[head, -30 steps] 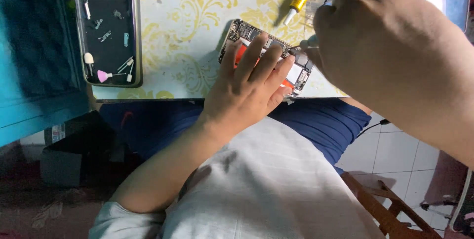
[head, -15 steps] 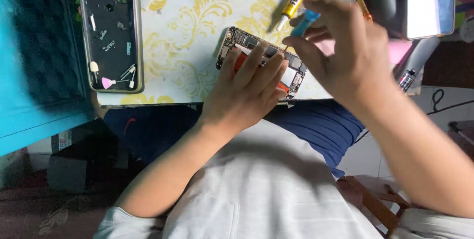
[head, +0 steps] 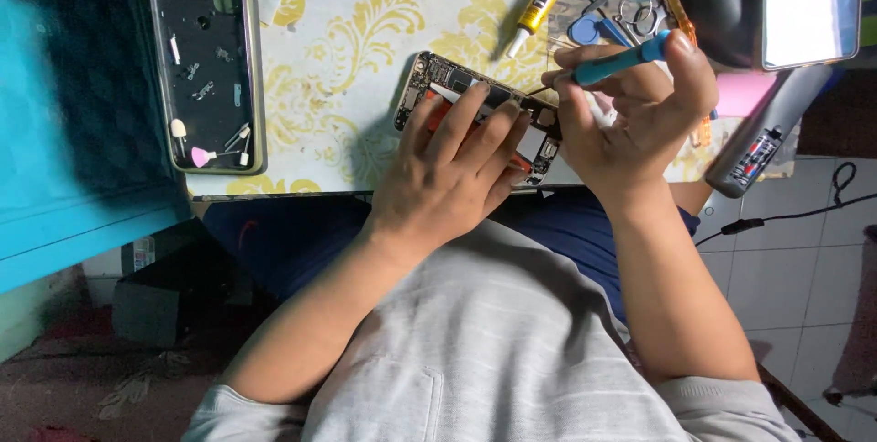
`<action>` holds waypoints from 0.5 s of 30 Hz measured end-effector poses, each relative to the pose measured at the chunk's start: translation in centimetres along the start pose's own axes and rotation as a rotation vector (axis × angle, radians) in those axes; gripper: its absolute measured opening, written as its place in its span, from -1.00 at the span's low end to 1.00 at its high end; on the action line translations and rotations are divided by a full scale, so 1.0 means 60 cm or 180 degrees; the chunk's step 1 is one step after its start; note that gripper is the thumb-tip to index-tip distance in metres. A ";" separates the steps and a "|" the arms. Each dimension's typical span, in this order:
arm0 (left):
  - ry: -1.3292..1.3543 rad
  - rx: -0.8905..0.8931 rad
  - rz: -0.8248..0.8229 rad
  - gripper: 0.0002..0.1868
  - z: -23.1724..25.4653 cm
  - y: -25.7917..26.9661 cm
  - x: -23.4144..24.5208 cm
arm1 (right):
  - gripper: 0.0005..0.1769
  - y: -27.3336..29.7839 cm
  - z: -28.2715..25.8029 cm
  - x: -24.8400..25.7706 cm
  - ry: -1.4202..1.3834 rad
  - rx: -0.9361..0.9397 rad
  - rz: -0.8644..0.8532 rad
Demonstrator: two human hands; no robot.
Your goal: The person uses a blue-handled screwdriver to unscrew and remove components from the internal frame of a disassembled smartphone. They manipulate the battery and circuit board area, occasionally using tweezers to adjust small parts.
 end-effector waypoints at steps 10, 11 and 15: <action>0.0034 0.0007 -0.0059 -0.48 0.000 0.003 -0.006 | -0.19 0.010 0.004 0.004 -0.0138 -0.0073 -0.0144; 0.0042 0.0001 -0.0039 -0.47 0.000 0.003 -0.005 | -0.20 0.010 0.003 0.004 -0.0169 -0.0071 -0.0159; -0.0009 -0.0002 0.0026 -0.49 0.000 0.002 -0.003 | -0.21 0.011 0.003 0.003 -0.0250 -0.0062 -0.0171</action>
Point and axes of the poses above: each hand's wrist, its own y-axis away from the middle knuckle, its own x-axis out of the back of the hand, z = x × y, the point moved 2 cm from there along -y, towards the middle knuckle, and after that the axes turned 2 degrees about -z, right-handed, at the moved point
